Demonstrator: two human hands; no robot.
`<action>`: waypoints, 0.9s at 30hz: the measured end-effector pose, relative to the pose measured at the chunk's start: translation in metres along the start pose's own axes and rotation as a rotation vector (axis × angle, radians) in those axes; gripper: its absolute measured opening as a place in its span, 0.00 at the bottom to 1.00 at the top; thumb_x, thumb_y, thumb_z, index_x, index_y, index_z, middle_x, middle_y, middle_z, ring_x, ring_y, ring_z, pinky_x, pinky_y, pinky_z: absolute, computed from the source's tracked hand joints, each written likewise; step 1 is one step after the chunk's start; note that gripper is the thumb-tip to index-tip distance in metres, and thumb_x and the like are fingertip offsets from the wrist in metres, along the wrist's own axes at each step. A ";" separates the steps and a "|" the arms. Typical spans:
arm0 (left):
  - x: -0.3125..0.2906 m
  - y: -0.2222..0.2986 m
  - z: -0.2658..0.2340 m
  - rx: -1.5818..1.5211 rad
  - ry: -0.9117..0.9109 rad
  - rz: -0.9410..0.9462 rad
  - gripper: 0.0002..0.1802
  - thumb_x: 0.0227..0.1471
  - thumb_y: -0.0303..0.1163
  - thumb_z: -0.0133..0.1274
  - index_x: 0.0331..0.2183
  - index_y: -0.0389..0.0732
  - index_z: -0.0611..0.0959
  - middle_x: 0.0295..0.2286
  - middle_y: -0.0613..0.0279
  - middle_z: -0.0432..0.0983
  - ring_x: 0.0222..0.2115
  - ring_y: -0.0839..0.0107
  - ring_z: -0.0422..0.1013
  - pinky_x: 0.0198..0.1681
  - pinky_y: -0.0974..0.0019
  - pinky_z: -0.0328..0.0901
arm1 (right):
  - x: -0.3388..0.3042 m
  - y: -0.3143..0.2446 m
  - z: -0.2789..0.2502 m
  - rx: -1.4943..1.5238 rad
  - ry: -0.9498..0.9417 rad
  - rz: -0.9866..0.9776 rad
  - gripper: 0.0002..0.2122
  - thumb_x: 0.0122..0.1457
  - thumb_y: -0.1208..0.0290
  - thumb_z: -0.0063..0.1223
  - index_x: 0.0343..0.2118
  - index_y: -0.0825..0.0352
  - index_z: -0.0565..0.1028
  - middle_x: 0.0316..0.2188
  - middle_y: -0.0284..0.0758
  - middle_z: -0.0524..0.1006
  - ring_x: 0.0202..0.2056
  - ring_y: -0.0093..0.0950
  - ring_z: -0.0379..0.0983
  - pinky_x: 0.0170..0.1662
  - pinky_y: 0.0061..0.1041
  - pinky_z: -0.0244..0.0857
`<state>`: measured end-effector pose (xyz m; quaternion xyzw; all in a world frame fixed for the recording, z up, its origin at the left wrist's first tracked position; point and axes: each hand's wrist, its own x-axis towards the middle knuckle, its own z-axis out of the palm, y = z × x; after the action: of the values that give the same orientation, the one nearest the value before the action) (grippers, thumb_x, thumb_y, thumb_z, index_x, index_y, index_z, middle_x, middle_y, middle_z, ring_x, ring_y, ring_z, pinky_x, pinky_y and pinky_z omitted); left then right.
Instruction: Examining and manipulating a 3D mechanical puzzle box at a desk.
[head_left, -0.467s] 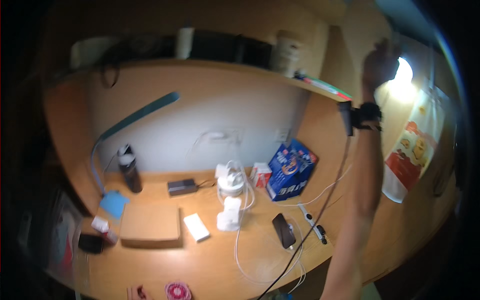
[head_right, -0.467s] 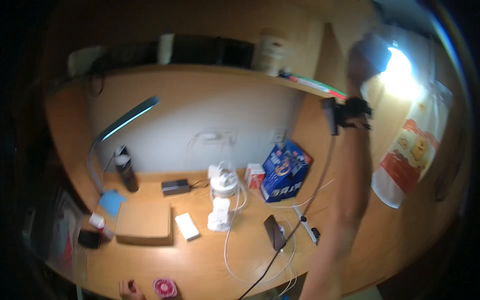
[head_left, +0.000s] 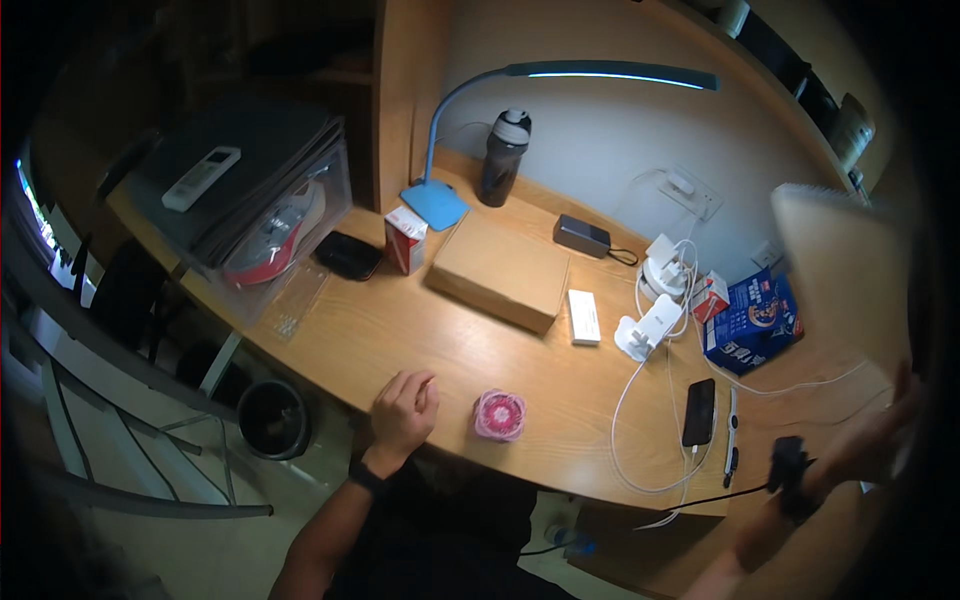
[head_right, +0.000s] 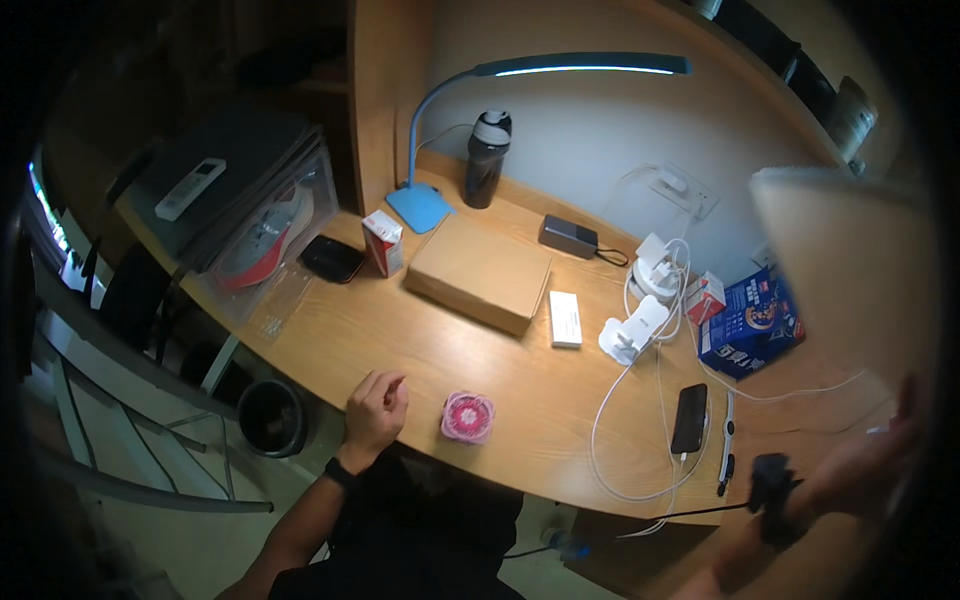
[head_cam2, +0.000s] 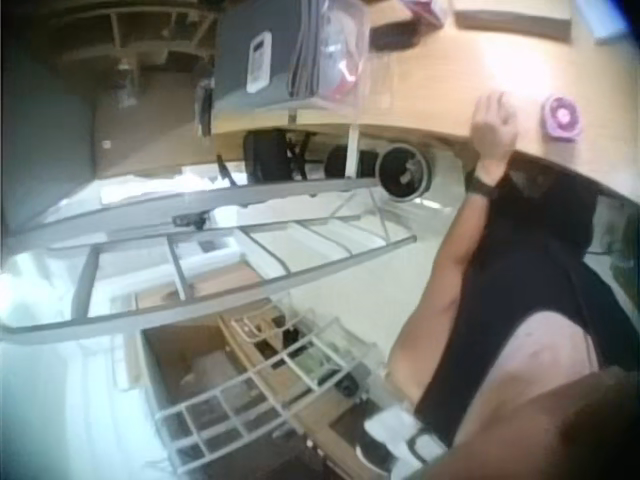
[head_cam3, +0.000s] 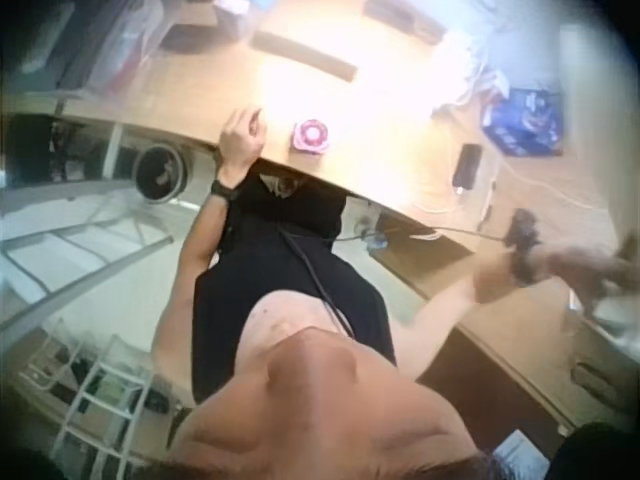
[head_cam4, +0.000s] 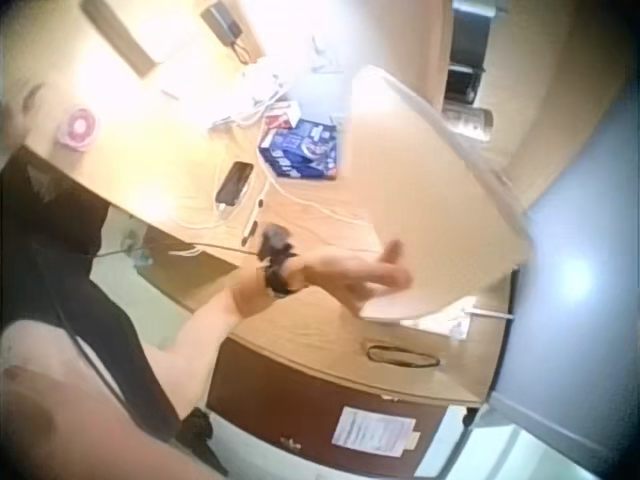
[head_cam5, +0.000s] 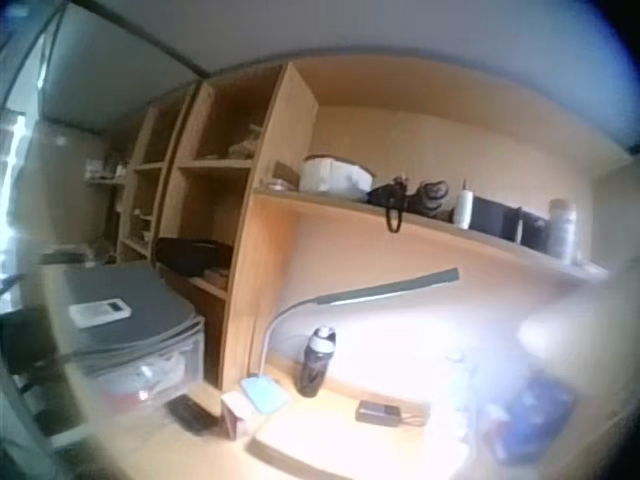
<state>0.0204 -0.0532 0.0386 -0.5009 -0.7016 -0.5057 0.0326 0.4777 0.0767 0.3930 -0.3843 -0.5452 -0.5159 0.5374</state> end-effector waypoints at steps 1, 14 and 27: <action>-0.001 0.000 -0.005 0.006 -0.008 -0.002 0.06 0.55 0.28 0.56 0.36 0.40 0.85 0.28 0.56 0.77 0.29 0.55 0.76 0.32 0.56 0.70 | -0.003 -0.004 -0.020 -0.451 -0.070 -0.344 0.12 0.73 0.64 0.46 0.45 0.56 0.83 0.35 0.21 0.87 0.36 0.25 0.83 0.39 0.21 0.75; -0.008 0.018 -0.057 -0.507 -0.344 -0.140 0.07 0.61 0.26 0.56 0.39 0.34 0.86 0.34 0.55 0.84 0.34 0.68 0.80 0.40 0.68 0.73 | -0.105 -0.256 0.038 1.042 -0.296 -0.265 0.17 0.56 0.83 0.61 0.49 0.73 0.76 0.45 0.47 0.83 0.35 0.40 0.77 0.40 0.34 0.71; -0.051 -0.021 -0.061 -0.432 -0.371 -0.301 0.08 0.61 0.26 0.57 0.40 0.33 0.85 0.34 0.55 0.85 0.35 0.67 0.82 0.41 0.66 0.73 | -0.197 -0.320 0.117 0.993 -0.388 -0.422 0.19 0.56 0.75 0.62 0.52 0.62 0.77 0.54 0.38 0.80 0.39 0.31 0.79 0.32 0.26 0.75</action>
<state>0.0020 -0.1326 0.0258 -0.4708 -0.6382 -0.5420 -0.2781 0.1693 0.1626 0.1644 -0.0563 -0.8757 -0.2141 0.4291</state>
